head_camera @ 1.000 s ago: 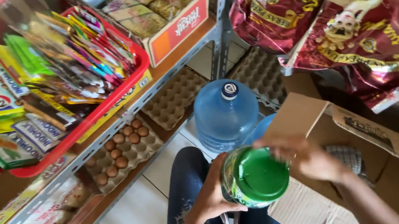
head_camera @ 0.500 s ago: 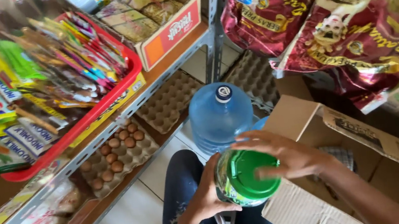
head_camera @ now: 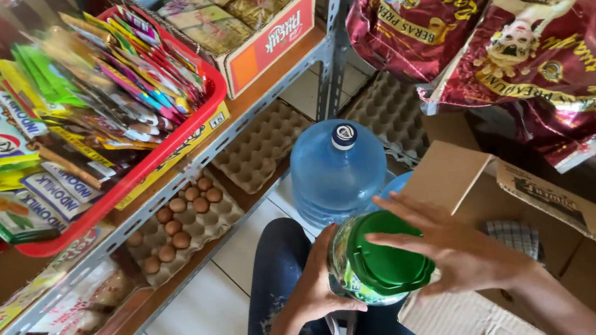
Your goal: Organizing, cleaning, and moving merchandise within a grocery store.
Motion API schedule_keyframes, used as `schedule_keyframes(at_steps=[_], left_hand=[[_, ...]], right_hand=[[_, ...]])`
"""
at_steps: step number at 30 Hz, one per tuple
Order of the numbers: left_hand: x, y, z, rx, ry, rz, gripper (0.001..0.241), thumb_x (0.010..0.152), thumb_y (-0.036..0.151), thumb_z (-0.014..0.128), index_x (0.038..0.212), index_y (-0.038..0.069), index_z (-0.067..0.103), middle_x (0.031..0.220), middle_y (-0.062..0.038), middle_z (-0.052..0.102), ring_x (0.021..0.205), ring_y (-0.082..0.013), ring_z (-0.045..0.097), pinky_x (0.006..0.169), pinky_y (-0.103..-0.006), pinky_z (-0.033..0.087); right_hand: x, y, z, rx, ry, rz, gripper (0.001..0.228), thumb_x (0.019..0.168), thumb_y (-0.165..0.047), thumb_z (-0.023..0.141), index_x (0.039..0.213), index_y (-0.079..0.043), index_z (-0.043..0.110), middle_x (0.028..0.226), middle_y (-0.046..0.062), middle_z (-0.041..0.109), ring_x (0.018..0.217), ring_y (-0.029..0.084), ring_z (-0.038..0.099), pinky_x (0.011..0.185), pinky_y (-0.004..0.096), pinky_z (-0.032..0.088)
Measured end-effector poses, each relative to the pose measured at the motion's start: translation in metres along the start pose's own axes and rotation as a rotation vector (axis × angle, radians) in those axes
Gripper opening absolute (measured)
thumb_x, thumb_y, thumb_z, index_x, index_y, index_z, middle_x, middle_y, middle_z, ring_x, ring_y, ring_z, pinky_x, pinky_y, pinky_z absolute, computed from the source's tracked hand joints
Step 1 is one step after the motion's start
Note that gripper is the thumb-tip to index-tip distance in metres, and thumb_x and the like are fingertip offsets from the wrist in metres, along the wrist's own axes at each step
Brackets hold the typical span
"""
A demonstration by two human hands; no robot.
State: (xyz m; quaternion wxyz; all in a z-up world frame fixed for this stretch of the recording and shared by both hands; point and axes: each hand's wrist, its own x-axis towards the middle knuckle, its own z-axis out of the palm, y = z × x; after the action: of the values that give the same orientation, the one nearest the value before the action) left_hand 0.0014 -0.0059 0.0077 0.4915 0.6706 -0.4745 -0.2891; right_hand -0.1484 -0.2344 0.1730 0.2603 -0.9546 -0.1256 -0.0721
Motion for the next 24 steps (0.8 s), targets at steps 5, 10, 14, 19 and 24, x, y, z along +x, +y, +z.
schedule_keyframes(at_steps=[5,10,14,19,24], left_hand=[[0.000,-0.003,0.001,0.001,-0.015,-0.021,0.154,0.050,0.039,0.104,0.165,0.005,0.007,0.171,-0.023,0.015,0.159,-0.0429,0.018,0.128,-0.0504,0.024],[0.006,0.001,-0.005,0.101,-0.035,-0.038,0.156,0.047,0.039,0.105,0.163,0.006,0.005,0.168,-0.023,0.014,0.156,-0.0440,0.018,0.126,-0.0511,0.024],[0.012,0.011,-0.008,0.037,-0.022,0.005,0.148,0.050,0.036,0.103,0.164,0.006,0.013,0.167,-0.022,0.026,0.156,-0.0420,0.028,0.127,-0.0491,0.028],[0.012,0.008,-0.004,0.038,0.023,0.107,0.143,0.050,0.033,0.103,0.162,0.002,0.018,0.164,-0.024,0.031,0.154,-0.0426,0.031,0.127,-0.0484,0.028],[0.009,0.007,-0.004,0.034,0.046,0.112,0.140,0.052,0.034,0.103,0.161,0.001,0.023,0.162,-0.024,0.035,0.154,-0.0419,0.034,0.127,-0.0481,0.030]], right_hand=[[0.038,-0.011,0.007,-0.213,-0.524,0.160,0.135,0.045,-0.038,0.105,0.157,-0.047,0.032,0.173,0.008,-0.001,0.157,0.045,0.000,0.116,0.070,0.014],[0.034,0.011,0.015,-0.115,-0.468,0.099,0.124,0.048,-0.032,0.101,0.154,-0.045,0.036,0.167,0.011,0.016,0.150,0.047,0.014,0.114,0.070,0.022],[0.027,0.018,0.019,-0.016,-0.342,0.091,0.118,0.047,-0.031,0.100,0.147,-0.041,0.039,0.160,0.012,0.028,0.146,0.046,0.026,0.114,0.066,0.028],[0.001,0.042,0.017,0.252,-0.178,0.271,0.122,0.050,-0.032,0.098,0.153,-0.035,0.033,0.164,0.012,0.025,0.149,0.045,0.027,0.114,0.062,0.028],[0.016,0.018,0.018,0.042,-0.249,0.170,0.120,0.050,-0.035,0.101,0.152,-0.035,0.038,0.163,0.012,0.025,0.147,0.048,0.027,0.114,0.066,0.028]])
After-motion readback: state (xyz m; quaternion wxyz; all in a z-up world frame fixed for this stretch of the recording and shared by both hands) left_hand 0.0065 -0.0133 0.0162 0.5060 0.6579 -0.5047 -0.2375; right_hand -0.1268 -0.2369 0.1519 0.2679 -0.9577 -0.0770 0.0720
